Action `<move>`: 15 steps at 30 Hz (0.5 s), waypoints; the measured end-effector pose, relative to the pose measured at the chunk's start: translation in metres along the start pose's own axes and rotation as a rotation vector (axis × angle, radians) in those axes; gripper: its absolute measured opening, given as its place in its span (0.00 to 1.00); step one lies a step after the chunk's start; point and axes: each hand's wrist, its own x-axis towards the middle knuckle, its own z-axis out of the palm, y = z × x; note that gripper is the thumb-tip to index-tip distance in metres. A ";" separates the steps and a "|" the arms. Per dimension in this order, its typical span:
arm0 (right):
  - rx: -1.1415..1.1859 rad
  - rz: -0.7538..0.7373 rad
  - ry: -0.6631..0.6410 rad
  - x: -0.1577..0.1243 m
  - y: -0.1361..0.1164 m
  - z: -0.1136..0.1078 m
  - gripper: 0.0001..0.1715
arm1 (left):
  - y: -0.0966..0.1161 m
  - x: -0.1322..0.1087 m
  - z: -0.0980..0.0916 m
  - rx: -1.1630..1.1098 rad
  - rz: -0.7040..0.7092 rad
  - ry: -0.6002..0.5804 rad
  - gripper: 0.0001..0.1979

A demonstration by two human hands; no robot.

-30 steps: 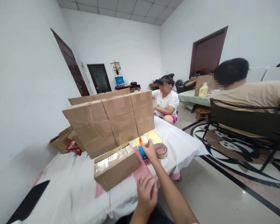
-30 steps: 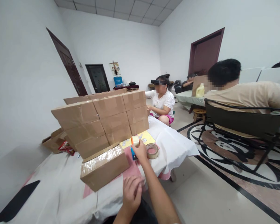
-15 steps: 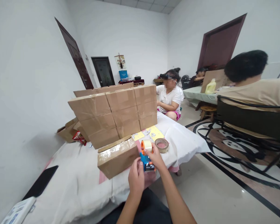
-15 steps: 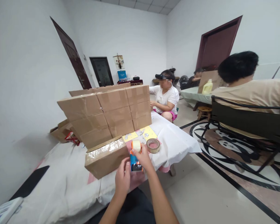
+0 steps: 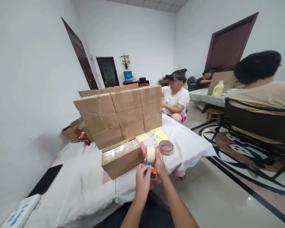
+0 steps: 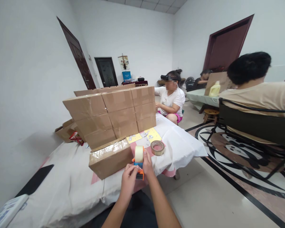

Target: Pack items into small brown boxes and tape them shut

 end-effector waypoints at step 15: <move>0.081 -0.009 0.178 0.011 -0.008 -0.007 0.32 | 0.023 -0.013 -0.001 -0.170 -0.271 -0.308 0.14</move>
